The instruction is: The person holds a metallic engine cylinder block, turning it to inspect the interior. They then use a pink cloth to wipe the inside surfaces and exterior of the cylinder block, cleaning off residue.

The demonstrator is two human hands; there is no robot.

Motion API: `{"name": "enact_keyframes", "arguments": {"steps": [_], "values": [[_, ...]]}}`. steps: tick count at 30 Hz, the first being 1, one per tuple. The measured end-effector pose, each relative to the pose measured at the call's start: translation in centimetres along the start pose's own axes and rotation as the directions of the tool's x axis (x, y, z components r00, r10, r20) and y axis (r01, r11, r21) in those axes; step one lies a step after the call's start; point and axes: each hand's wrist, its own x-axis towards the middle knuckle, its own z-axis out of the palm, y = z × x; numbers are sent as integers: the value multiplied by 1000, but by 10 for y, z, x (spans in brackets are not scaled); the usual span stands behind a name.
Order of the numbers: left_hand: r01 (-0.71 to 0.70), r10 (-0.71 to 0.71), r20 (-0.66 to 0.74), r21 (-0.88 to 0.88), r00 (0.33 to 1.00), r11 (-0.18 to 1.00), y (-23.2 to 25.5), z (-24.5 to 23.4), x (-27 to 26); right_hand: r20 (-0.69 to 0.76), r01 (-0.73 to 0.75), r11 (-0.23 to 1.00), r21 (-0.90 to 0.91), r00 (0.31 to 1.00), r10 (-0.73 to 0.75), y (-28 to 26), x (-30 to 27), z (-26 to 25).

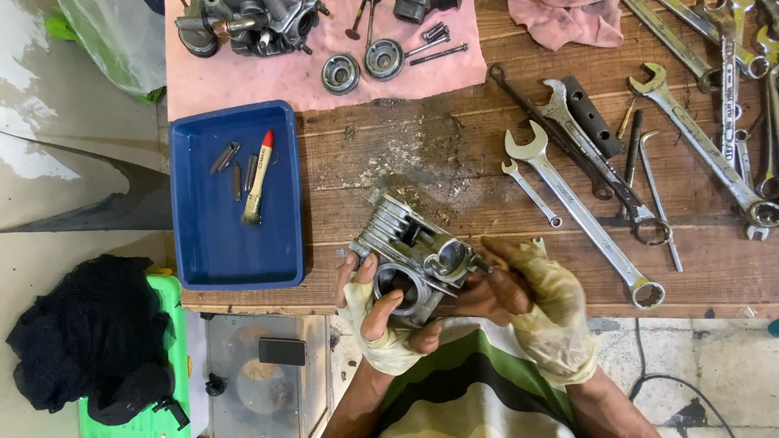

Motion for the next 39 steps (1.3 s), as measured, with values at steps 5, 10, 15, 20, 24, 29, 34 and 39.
{"name": "enact_keyframes", "arguments": {"steps": [5, 10, 15, 20, 24, 29, 34, 39], "values": [[505, -499, 75, -138, 863, 852, -17, -6, -58, 621, -613, 270, 743, 781, 64, 27, 25, -45], [163, -159, 48, -103, 986, 981, -5, -15, 1, 261, -229, 317, 920, 963, -62, -23, -2, -25], [105, -99, 80, -75, 992, 992, -6, -25, 32, 260, -330, 366, 870, 938, 227, -59, -4, 8], [-86, 69, 305, 42, 950, 995, 9, -31, 61, 148, 604, 795, -50, 792, -592, -59, -2, 22], [-206, 175, 374, 45, 911, 978, 5, -33, 73, 219, 607, 791, -76, 784, -581, -53, -3, 26], [-75, 105, 428, -86, 898, 993, 16, -39, 89, 212, 366, 885, 288, 877, -431, -44, -4, 34], [24, -2, 393, -50, 919, 998, 2, -33, 69, 129, 487, 863, -135, 872, -472, -47, -5, 34], [1, 20, 308, -67, 951, 998, -3, -29, 78, 117, 487, 790, -372, 869, -480, -32, -11, 32]]}}
